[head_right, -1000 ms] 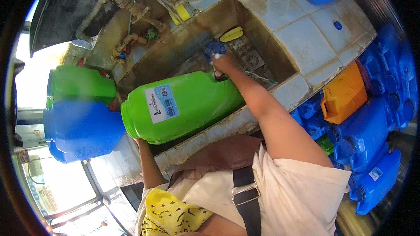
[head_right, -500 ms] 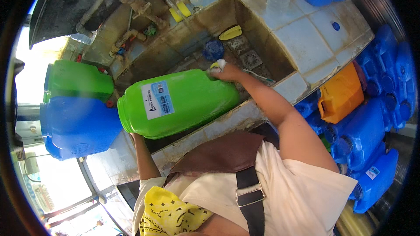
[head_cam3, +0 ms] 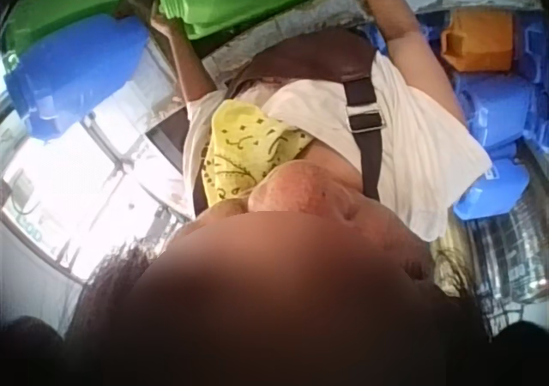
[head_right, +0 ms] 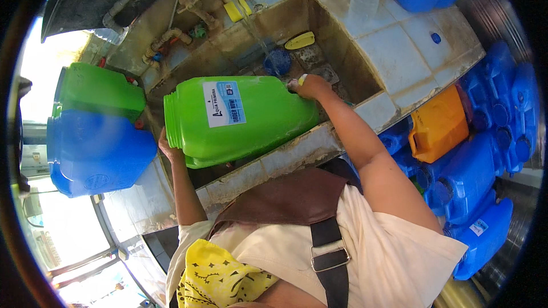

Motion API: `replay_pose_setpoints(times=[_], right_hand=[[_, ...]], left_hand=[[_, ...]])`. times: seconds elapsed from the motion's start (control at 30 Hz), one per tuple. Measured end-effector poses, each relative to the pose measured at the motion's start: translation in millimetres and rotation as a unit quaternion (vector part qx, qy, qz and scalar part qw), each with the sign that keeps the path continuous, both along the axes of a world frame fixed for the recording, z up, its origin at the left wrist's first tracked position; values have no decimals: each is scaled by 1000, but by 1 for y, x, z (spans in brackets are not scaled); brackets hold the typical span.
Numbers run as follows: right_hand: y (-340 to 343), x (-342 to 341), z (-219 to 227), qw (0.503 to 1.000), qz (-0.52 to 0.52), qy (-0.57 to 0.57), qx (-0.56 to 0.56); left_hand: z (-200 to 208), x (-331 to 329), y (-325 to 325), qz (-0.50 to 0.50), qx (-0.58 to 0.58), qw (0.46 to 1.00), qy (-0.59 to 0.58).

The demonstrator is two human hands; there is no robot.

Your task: The person washes several large plastic jerrycans and their caps in a tiled sink. They rinse the containers under running water, scrub the exterior and interior with a sponge, and use a toothbrush to clean the cap threads. The person handles green and blue jerrycans one at a time, rinsing and scrubbing each before moving to the next.

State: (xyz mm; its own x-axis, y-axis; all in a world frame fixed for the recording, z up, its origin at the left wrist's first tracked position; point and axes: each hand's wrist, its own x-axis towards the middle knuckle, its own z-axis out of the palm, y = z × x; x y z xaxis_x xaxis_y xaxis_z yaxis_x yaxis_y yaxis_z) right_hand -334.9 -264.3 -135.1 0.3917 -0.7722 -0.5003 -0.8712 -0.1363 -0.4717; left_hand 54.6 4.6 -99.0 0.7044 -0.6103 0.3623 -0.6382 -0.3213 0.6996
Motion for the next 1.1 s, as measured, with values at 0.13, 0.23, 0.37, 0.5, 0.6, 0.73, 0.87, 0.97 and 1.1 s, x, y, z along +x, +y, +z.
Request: replay_pose_setpoints(times=[0.13, 0.23, 0.37, 0.5, 0.6, 0.73, 0.87, 0.97, 1.1], right_hand=[[9, 20, 13, 990, 21, -140, 26], [21, 51, 34, 985, -68, -158, -14], [72, 112, 78, 893, -15, -370, -255], [64, 129, 95, 850, -20, -467, -244], [-9, 101, 74, 943, -17, -331, 4], [-41, 99, 46, 886, 55, -411, -210], [-16, 93, 55, 773, 14, -396, -495], [32, 94, 53, 772, -236, -394, -440], [67, 105, 41, 787, -228, -431, -378]], left_hand=[[-6, -3, 8, 4, -64, 998, -17], [-8, 4, 6, 2, -13, 1000, 16], [7, -6, -16, -24, 24, 996, 84], [40, -44, -40, 6, 9, 988, -155], [61, -67, -55, 85, 75, 984, -139], [71, -80, -100, 31, 144, 970, -193], [89, -92, -146, 33, 247, 956, -153], [101, -123, -185, -28, 273, 952, -138], [105, -152, -220, -130, 284, 939, -147]])
